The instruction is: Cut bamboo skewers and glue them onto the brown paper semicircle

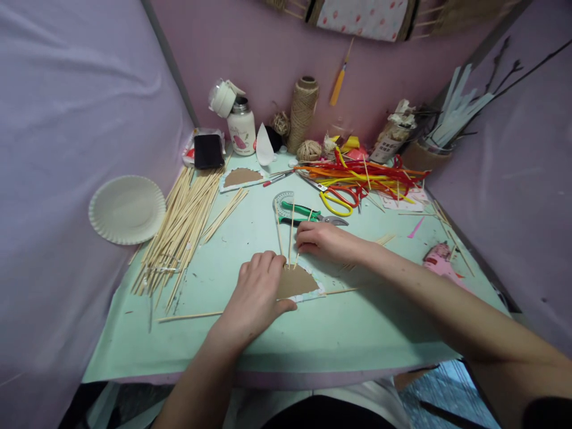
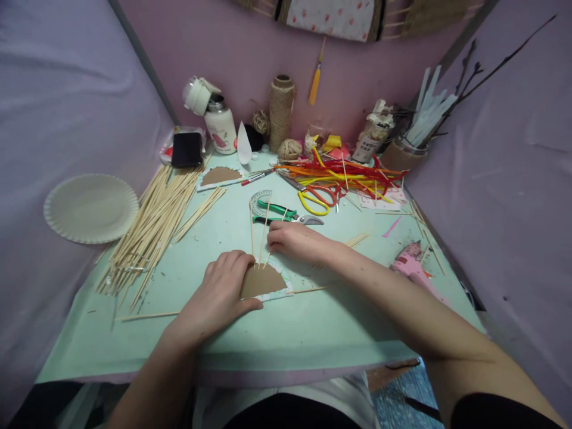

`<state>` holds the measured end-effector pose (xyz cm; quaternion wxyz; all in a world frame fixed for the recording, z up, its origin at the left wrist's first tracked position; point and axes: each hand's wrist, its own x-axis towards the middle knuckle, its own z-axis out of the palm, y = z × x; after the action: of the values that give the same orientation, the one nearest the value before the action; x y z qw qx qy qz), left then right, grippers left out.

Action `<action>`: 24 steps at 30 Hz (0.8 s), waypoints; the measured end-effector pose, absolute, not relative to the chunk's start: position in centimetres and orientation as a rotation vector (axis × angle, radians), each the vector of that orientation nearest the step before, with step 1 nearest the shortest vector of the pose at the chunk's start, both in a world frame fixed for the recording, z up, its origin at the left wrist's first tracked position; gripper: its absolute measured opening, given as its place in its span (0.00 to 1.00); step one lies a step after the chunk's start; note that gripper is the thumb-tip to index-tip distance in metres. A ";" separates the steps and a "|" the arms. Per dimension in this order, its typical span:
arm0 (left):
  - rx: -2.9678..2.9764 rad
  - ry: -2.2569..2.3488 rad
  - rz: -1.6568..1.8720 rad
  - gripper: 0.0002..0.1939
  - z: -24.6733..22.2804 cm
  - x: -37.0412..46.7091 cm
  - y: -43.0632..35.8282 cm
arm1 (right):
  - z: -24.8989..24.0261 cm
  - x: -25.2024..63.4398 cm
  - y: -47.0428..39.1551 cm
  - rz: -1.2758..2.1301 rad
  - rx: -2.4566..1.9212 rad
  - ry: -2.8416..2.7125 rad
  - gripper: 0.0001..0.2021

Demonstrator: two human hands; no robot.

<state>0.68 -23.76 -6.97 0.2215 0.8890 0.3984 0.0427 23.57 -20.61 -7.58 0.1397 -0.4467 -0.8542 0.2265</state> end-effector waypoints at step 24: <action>2.443 1.097 0.145 0.24 -7.1 0.6 -23.8 | -7.8 23.5 -20.5 0.651 -1.295 -2.478 0.08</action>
<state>0.64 -23.77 -7.09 0.2276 0.8870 0.3983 0.0525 23.49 -20.45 -7.79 0.1350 -0.4469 -0.8553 0.2248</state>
